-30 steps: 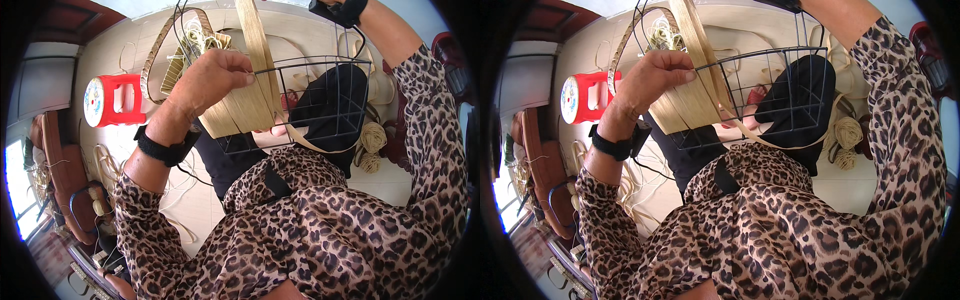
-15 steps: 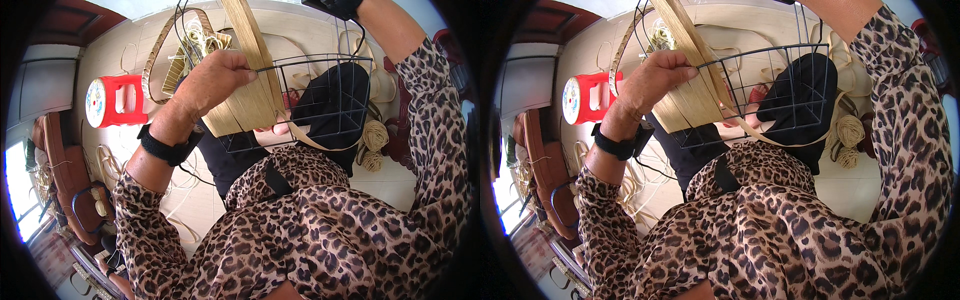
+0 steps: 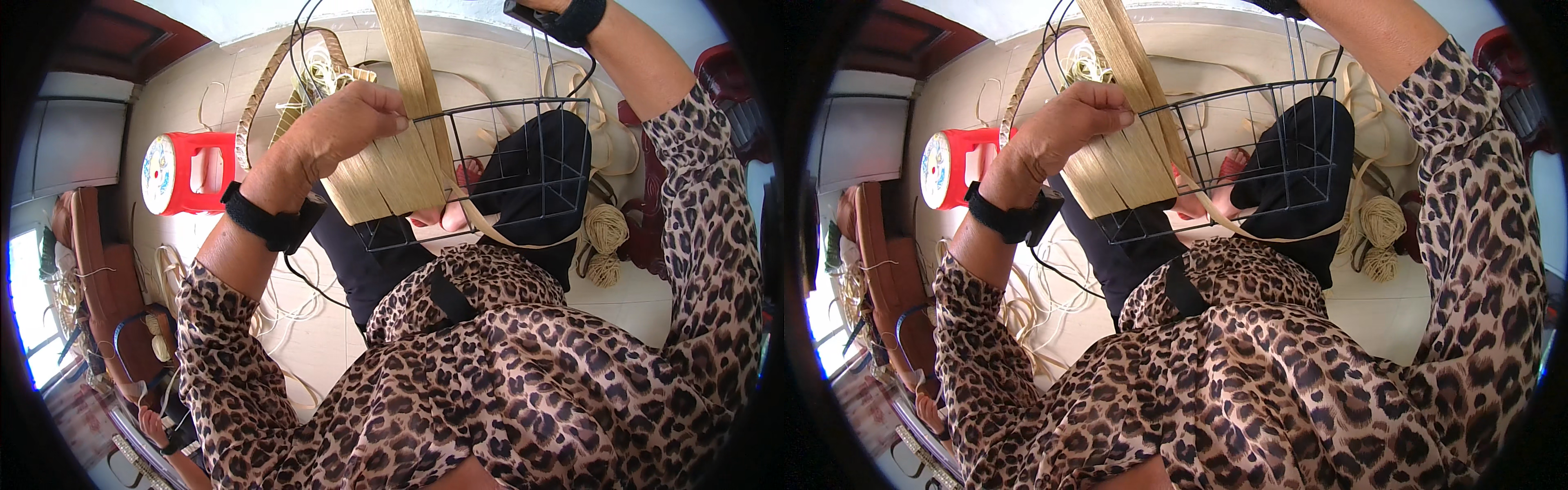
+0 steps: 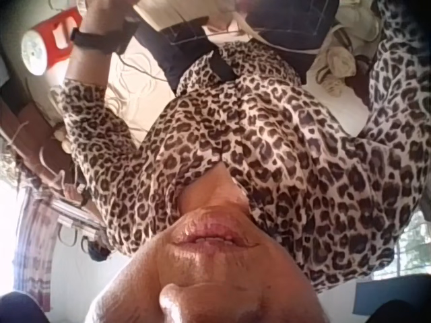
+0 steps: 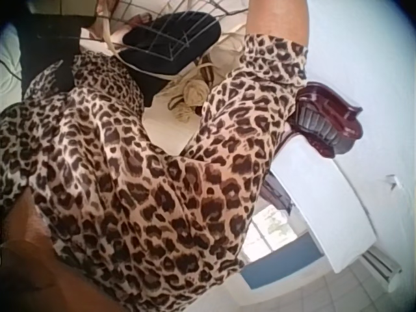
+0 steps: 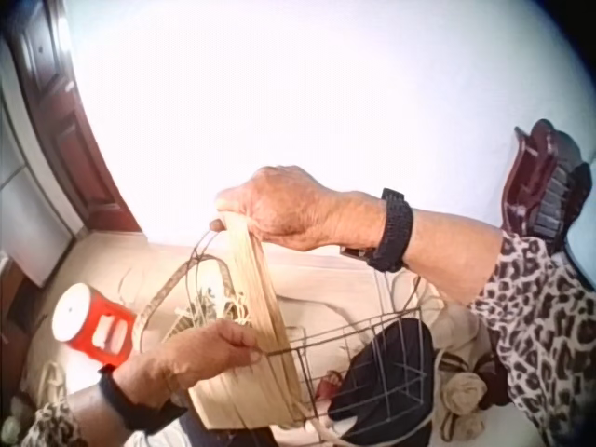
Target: The person weaves long strips of bamboo through a black wire frame to construct the base and sides of a basket.
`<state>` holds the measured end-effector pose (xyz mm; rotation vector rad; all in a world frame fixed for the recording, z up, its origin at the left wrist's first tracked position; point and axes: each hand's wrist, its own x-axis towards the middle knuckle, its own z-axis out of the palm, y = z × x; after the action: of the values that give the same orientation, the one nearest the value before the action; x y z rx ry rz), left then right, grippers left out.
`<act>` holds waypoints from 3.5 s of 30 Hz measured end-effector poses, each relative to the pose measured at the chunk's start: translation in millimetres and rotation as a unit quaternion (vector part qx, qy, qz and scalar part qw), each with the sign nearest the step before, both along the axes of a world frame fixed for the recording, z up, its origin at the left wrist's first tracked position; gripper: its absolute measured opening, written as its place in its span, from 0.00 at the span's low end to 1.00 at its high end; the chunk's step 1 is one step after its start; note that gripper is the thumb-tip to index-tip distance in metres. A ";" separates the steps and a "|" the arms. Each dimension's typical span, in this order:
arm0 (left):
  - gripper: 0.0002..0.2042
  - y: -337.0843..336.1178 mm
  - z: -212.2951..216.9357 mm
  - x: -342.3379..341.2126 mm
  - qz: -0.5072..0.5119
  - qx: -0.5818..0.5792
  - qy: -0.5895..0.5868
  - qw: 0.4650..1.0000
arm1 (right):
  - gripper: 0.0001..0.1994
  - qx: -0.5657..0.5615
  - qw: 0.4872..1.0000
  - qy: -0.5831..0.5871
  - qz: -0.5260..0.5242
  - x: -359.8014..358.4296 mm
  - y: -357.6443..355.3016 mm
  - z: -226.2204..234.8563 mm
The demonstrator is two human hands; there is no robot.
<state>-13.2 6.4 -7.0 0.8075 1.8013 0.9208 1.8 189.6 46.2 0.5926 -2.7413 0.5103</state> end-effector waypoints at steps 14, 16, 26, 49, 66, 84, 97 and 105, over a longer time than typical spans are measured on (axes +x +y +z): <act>0.04 3.0 1.5 11.7 0.106 0.041 0.000 0.994 | 0.13 0.039 0.995 -0.018 -0.087 9.0 15.5 -10.0; 0.05 3.4 2.4 10.1 0.091 0.033 0.008 0.995 | 0.13 0.046 0.995 -0.008 -0.090 9.0 17.0 -12.6; 0.08 14.0 -6.5 3.3 0.018 0.024 0.097 0.995 | 0.13 0.006 0.997 0.063 -0.040 18.8 -0.4 8.0; 0.11 34.3 -3.8 9.6 0.015 0.047 0.187 0.981 | 0.10 -0.399 0.839 -0.297 -0.223 -64.3 74.4 34.2; 0.09 25.2 -13.1 8.7 0.047 0.050 0.128 0.989 | 0.17 -0.215 0.942 -0.238 -0.100 -50.1 18.7 80.2; 0.11 10.4 -7.8 10.7 0.060 0.060 0.139 0.987 | 0.20 0.077 0.964 -0.255 -0.018 22.8 20.4 28.7; 0.10 -37.7 -24.3 30.5 0.150 0.133 0.214 0.956 | 0.13 0.089 0.958 -0.130 -0.240 138.1 137.6 64.4; 0.11 -31.4 -29.4 44.7 0.155 0.130 0.350 0.915 | 0.05 -0.153 0.986 -0.059 -0.039 144.9 -7.3 -33.3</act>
<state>31.6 -25.0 -36.3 1.1405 2.5172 1.1910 146.7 182.2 12.9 0.3869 -2.7012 0.9522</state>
